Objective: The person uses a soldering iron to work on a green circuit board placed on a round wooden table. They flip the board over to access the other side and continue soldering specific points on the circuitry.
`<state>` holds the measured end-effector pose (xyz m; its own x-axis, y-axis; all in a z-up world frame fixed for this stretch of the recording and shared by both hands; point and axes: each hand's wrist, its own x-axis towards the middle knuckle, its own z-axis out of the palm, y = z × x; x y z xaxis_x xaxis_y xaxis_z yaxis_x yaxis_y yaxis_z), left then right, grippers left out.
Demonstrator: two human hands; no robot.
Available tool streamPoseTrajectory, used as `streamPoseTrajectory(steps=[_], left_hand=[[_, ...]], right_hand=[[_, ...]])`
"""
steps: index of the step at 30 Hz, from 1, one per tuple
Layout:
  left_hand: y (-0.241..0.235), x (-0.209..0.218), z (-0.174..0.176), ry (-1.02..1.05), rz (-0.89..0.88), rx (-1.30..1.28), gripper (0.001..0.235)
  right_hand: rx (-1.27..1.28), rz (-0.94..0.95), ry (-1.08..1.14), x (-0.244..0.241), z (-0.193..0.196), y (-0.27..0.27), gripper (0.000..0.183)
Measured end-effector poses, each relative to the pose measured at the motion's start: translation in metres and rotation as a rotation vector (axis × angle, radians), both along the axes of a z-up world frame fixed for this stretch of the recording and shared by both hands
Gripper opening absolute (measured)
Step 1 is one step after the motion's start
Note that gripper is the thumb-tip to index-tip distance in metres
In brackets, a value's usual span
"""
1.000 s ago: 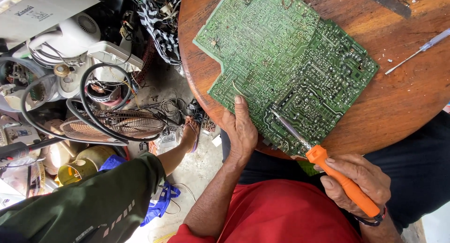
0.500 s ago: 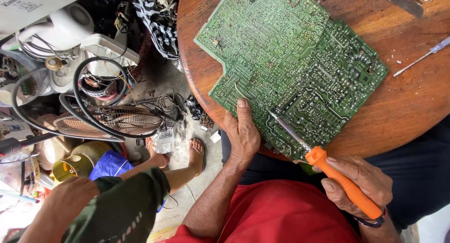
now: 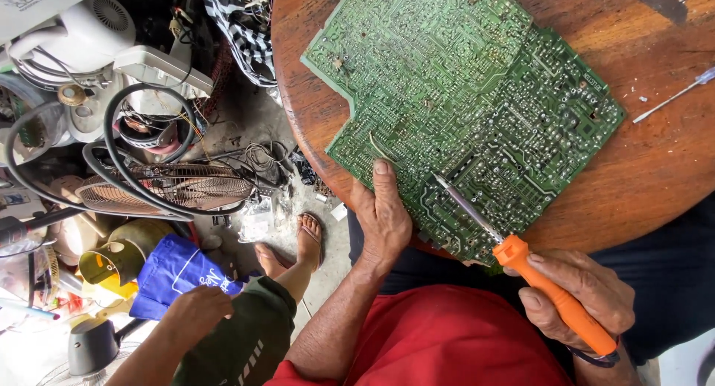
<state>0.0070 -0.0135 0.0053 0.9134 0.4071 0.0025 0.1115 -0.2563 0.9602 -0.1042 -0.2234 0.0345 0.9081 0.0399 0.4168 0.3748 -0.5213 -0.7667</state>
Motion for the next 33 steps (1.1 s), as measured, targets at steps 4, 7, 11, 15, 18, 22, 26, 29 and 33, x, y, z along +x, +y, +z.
streamPoseTrajectory(steps=[4, 7, 11, 15, 18, 22, 26, 29, 33], left_hand=[[0.003, -0.004, -0.005, 0.076, -0.045, -0.037, 0.041], [0.004, -0.004, -0.006, 0.084, -0.066, -0.046, 0.04], [0.001, -0.002, -0.007, 0.119, -0.044, -0.17, 0.039], [0.001, -0.008, -0.021, 0.18, 0.007, -0.068, 0.043], [0.002, -0.009, -0.022, 0.41, 0.071, -0.131, 0.061], [0.003, -0.004, -0.011, 0.111, -0.052, -0.101, 0.044], [0.002, 0.0, 0.0, 0.032, -0.075, -0.112, 0.04], [0.002, -0.001, -0.003, 0.033, -0.062, -0.109, 0.039], [0.001, -0.001, -0.006, 0.056, -0.064, -0.146, 0.041]], right_hand=[[-0.034, 0.023, 0.01, 0.0, 0.001, -0.002, 0.031], [-0.047, 0.034, -0.001, 0.001, 0.001, -0.005, 0.03], [-0.021, 0.003, 0.007, -0.004, -0.004, -0.006, 0.03], [-0.012, 0.009, 0.023, -0.002, 0.001, -0.005, 0.027], [-0.066, 0.037, -0.032, -0.001, 0.0, -0.005, 0.025], [-0.061, 0.033, -0.024, -0.002, -0.003, -0.004, 0.028], [-0.103, 0.012, -0.025, -0.011, -0.012, -0.01, 0.029], [-0.126, 0.014, -0.018, -0.01, -0.008, -0.01, 0.03], [-0.147, 0.032, -0.059, 0.004, 0.003, -0.001, 0.028]])
